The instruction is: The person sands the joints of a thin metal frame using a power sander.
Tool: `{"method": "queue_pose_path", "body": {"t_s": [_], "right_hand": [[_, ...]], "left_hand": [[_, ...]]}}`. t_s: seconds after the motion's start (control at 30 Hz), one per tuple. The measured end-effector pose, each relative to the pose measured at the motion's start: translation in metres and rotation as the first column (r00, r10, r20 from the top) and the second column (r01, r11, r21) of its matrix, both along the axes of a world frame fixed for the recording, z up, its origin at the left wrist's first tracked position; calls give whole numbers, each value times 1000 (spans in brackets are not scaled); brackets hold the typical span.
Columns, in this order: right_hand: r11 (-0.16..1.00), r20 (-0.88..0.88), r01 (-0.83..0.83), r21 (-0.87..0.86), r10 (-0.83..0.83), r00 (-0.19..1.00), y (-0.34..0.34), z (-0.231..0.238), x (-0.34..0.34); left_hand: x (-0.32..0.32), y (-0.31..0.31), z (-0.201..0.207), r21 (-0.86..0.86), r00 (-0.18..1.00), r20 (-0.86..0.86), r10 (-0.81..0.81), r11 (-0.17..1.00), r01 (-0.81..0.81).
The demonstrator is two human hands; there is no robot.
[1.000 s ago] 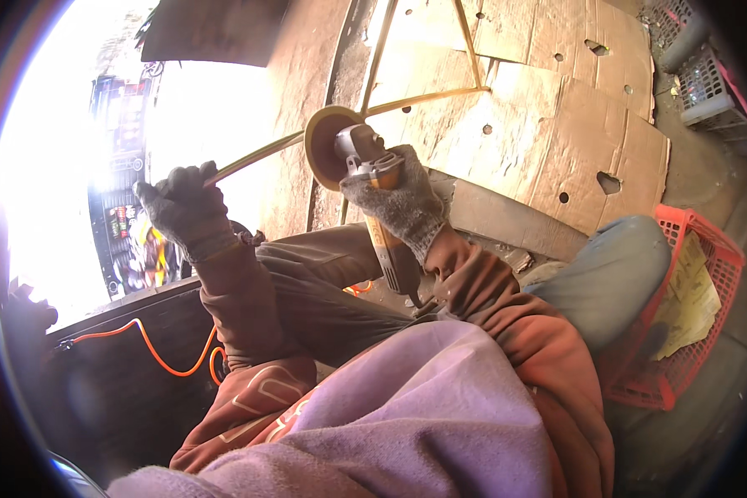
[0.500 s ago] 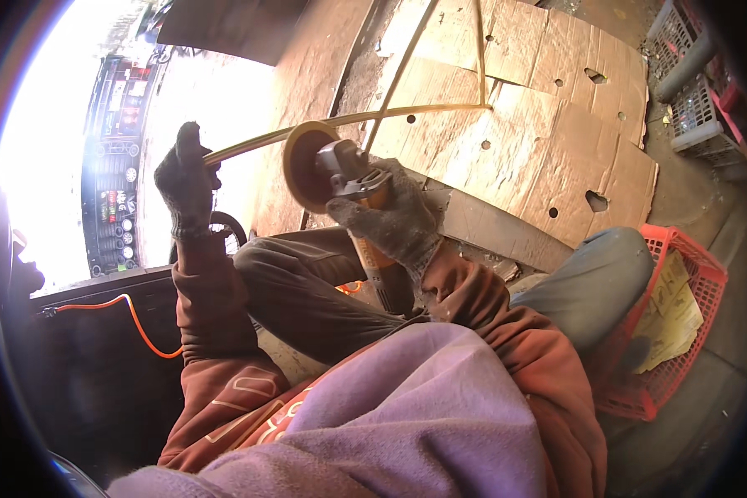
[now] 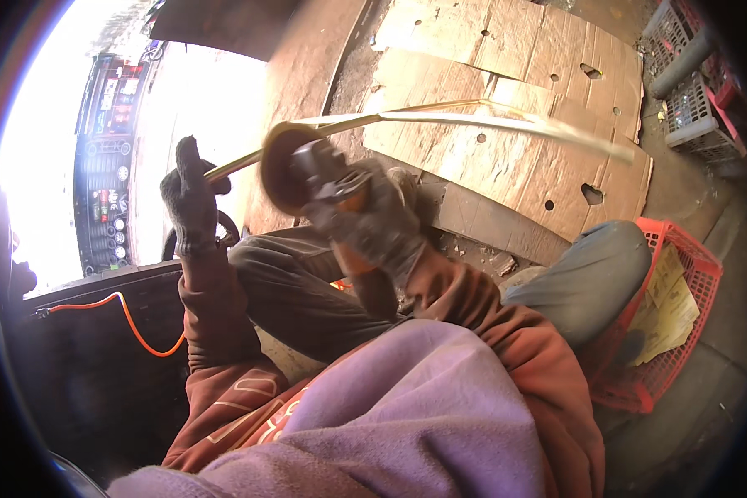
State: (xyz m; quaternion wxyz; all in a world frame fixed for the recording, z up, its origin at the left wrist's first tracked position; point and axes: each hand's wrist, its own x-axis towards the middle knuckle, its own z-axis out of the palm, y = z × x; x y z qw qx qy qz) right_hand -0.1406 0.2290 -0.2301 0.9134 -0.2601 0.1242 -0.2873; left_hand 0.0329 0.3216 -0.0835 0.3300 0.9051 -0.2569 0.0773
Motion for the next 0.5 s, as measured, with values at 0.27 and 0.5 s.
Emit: {"method": "queue_pose_path", "body": {"t_s": [0.27, 0.5], "right_hand": [[991, -391, -124, -55, 93, 916, -31, -22, -9], [873, -75, 305, -381, -358, 931, 6, 2, -4]], "left_hand": [[13, 21, -4, 505, 844, 393, -366, 853, 135], [7, 4, -3, 224, 933, 307, -187, 967, 120]]}}
